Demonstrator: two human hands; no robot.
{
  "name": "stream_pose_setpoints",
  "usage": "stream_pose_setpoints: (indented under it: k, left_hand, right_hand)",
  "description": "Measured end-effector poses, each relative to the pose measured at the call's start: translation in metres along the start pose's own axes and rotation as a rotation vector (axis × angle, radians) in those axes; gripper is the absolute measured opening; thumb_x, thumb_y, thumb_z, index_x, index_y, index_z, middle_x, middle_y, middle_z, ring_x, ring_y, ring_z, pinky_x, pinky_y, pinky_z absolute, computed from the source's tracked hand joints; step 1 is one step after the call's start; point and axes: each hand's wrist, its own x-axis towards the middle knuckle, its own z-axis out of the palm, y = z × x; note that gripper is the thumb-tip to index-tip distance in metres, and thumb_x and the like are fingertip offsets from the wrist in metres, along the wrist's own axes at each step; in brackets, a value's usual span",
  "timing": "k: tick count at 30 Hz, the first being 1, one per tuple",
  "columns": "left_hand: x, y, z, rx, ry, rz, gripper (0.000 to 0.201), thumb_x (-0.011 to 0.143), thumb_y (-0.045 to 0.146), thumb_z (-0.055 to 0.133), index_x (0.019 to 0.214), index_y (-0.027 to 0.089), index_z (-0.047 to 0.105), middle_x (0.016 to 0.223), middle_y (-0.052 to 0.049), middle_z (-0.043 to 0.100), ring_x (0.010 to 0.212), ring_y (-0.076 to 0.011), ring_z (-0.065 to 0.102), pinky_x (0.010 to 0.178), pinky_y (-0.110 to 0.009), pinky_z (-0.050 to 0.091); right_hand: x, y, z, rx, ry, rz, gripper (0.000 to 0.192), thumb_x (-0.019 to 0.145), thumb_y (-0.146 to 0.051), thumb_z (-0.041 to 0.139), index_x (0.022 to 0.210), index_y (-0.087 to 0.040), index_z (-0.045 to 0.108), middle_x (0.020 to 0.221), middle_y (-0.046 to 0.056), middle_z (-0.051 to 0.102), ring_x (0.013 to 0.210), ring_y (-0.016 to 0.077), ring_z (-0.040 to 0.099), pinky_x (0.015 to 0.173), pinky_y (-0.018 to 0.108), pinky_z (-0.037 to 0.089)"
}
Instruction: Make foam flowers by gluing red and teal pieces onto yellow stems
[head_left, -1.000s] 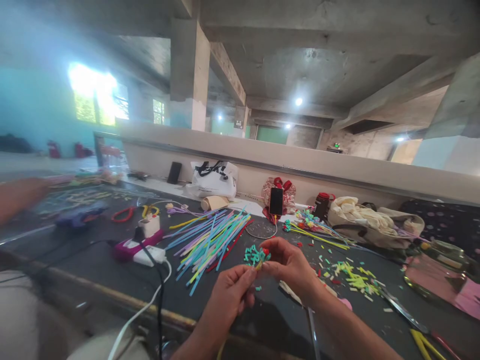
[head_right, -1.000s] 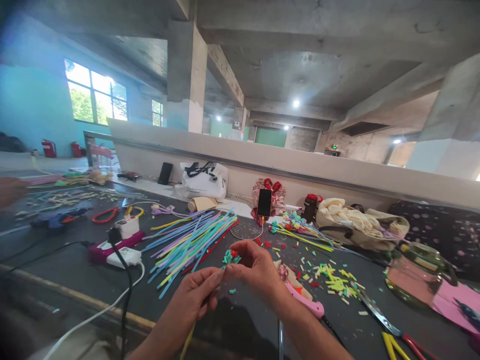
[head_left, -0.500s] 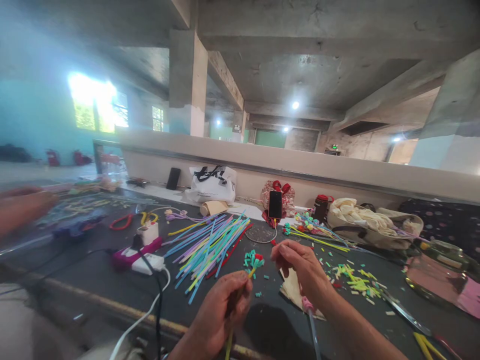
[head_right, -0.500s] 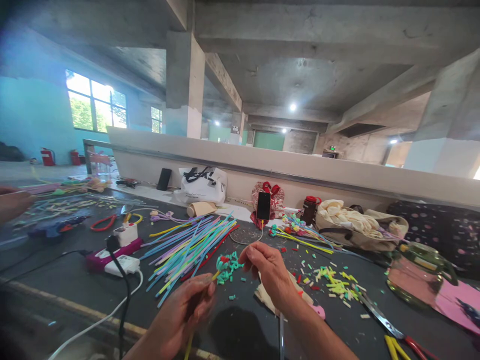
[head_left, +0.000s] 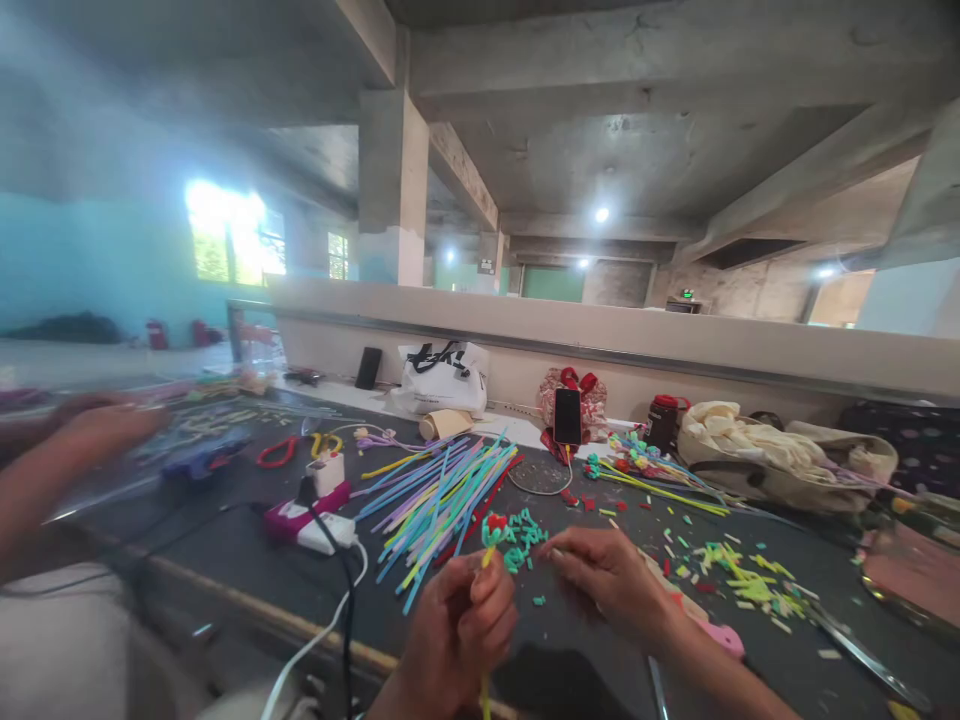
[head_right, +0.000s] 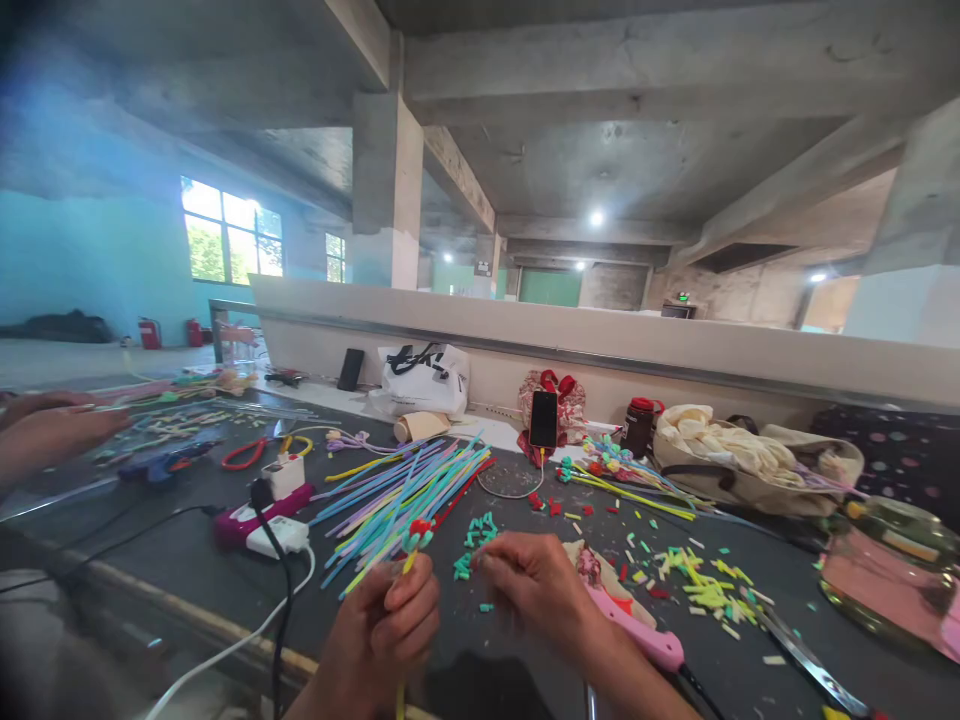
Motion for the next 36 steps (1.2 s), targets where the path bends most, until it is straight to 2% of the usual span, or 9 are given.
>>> stream_pose_setpoints:
  k: [5,9,12,17,20,24,28,33,36]
  left_hand:
    - [0.001,0.0,0.0,-0.03,0.002,0.007,0.026,0.07,0.031,0.052,0.05,0.017,0.044,0.035,0.008,0.02,0.031,-0.0045,0.015,0.032,-0.015,0.017]
    - [0.003,0.0,-0.004,0.016,0.015,0.036,0.025,0.071,0.033,0.052,0.053,0.016,0.046,0.037,0.008,0.022,0.031,-0.0043,0.016,0.031,-0.014,0.017]
    - [0.004,0.001,-0.004,0.051,0.062,0.089,0.022,0.075,0.029,0.047,0.057,0.017,0.047,0.038,0.008,0.026,0.03,-0.0041,0.017,0.03,-0.013,0.018]
    - [0.004,0.006,-0.005,0.029,0.04,0.118,0.019,0.074,0.026,0.047,0.058,0.017,0.047,0.039,0.008,0.028,0.029,-0.0038,0.018,0.029,-0.013,0.018]
    - [0.004,0.009,-0.007,0.014,0.03,0.123,0.019,0.072,0.026,0.048,0.056,0.017,0.047,0.038,0.008,0.029,0.028,-0.004,0.019,0.028,-0.014,0.018]
    - [0.005,0.01,-0.002,0.12,0.209,0.178,0.019,0.072,0.027,0.051,0.058,0.015,0.051,0.039,0.007,0.038,0.029,-0.0033,0.028,0.031,-0.014,0.021]
    - [0.007,0.008,0.009,0.348,0.451,0.268,0.015,0.07,0.027,0.057,0.064,0.014,0.057,0.046,0.003,0.053,0.041,-0.0062,0.046,0.042,-0.017,0.033]
    - [0.006,0.005,0.015,0.498,0.555,0.223,0.016,0.066,0.029,0.063,0.066,0.013,0.061,0.047,0.001,0.057,0.04,-0.0063,0.048,0.039,-0.017,0.031]
    - [0.006,0.005,0.015,0.558,0.591,0.212,0.017,0.065,0.03,0.063,0.061,0.014,0.059,0.045,0.003,0.057,0.036,-0.0054,0.047,0.036,-0.016,0.029]
  right_hand:
    - [-0.004,-0.004,0.006,-0.318,-0.05,-0.139,0.038,0.08,-0.028,0.043,0.045,-0.016,0.038,0.045,-0.006,0.033,0.043,0.0056,0.031,0.041,0.019,0.02]
    - [0.0,0.001,0.012,-0.292,-0.05,-0.083,0.045,0.083,-0.036,0.036,0.042,-0.017,0.03,0.041,-0.006,0.027,0.039,0.0055,0.026,0.038,0.019,0.018]
    - [0.004,0.004,0.013,-0.209,0.002,-0.067,0.046,0.083,-0.039,0.034,0.045,-0.016,0.043,0.042,-0.004,0.038,0.039,0.0061,0.035,0.04,0.018,0.026]
    - [0.011,0.006,0.015,-0.069,0.004,-0.102,0.023,0.077,-0.034,0.048,0.077,-0.018,0.065,0.063,-0.001,0.054,0.043,0.0073,0.048,0.044,0.019,0.036]
    - [0.013,0.006,0.015,0.01,-0.012,-0.035,0.013,0.068,-0.026,0.058,0.067,-0.017,0.067,0.054,-0.003,0.054,0.042,0.0077,0.046,0.042,0.019,0.034]
    - [0.012,0.004,0.012,0.021,0.04,0.031,0.02,0.064,-0.024,0.061,0.047,-0.014,0.058,0.038,-0.005,0.045,0.036,0.0051,0.035,0.038,0.018,0.024]
    - [0.014,0.002,0.008,0.074,0.008,0.043,0.042,0.072,-0.04,0.052,0.04,-0.015,0.048,0.033,-0.006,0.038,0.033,0.0045,0.029,0.036,0.019,0.019]
    - [0.019,-0.003,0.016,0.195,0.057,0.019,0.023,0.064,-0.038,0.063,0.064,-0.015,0.061,0.049,-0.004,0.05,0.044,0.0076,0.042,0.043,0.019,0.031]
    - [0.025,-0.004,0.024,0.333,0.079,0.041,0.026,0.058,-0.037,0.068,0.072,-0.016,0.063,0.049,-0.005,0.052,0.043,0.0065,0.041,0.042,0.018,0.031]
